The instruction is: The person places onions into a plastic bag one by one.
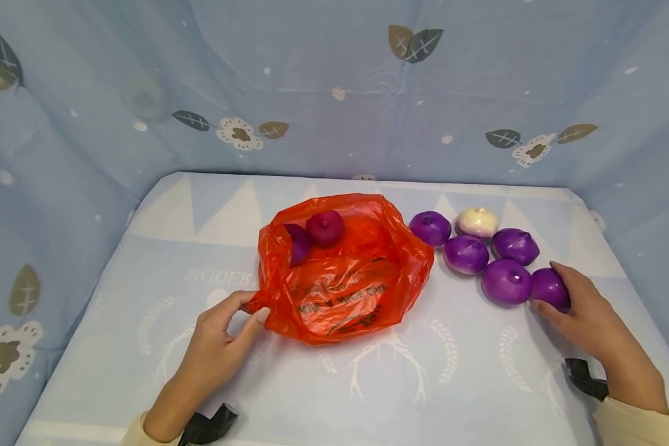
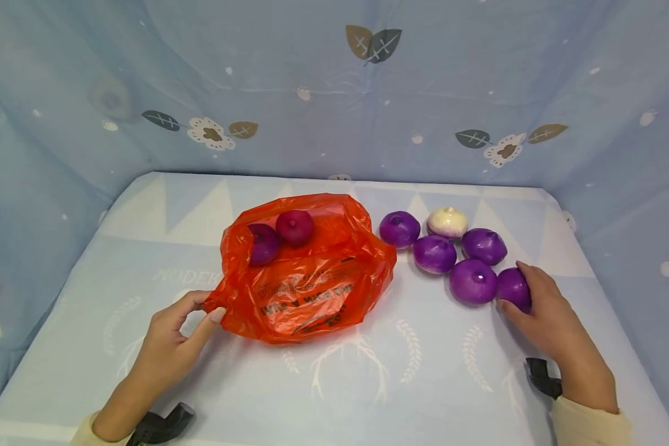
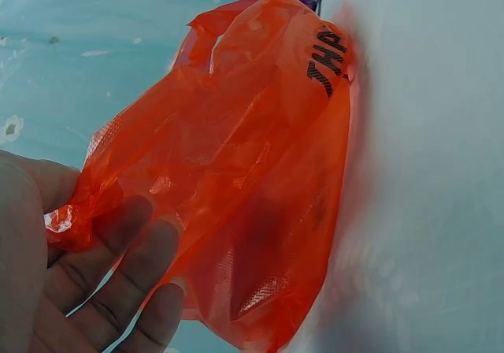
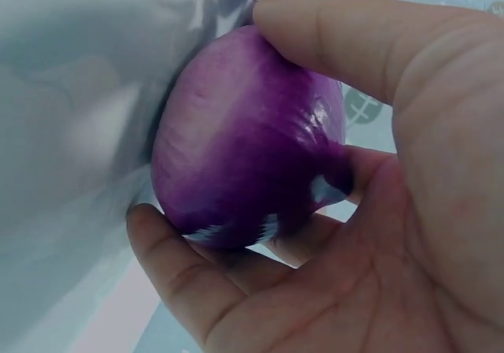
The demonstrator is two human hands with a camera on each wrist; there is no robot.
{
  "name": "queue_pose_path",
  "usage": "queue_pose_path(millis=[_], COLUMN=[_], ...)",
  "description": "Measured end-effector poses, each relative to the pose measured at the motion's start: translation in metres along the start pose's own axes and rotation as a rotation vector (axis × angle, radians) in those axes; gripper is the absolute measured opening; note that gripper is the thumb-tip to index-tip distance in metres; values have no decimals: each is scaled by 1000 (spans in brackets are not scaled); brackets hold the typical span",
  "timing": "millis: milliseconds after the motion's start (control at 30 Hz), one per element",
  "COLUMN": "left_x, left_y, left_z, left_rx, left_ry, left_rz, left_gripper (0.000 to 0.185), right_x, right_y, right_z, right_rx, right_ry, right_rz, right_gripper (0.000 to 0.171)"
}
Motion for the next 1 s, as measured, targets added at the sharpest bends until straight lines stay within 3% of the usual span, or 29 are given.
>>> queue_pose_path(millis=[400,700,1000], left_x=[0,1,2], left_y=[0,0,-1], left_z=[1,1,0], left_rx=[-11,-1,5], left_ry=[-16,-5,7], left_rz=[13,14,13], left_gripper=[36,37,38], right_x=[-1,-4,0], right_y=[1,0,1], right_z=[3,-3,-2], right_rx=[-19,-17,-27], right_ry=[105,26,54], right_rz=[-75,-43,-44], right_gripper=[91,89,90])
Point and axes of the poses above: each hand's wrist, its own z-axis towards the middle knuckle, its own y-axis out of the palm, x = y × z, the point moved 8 cm from there along z, towards the middle knuckle, and after that the axes turned 3 degrees about -z, right-handed, at the moved point
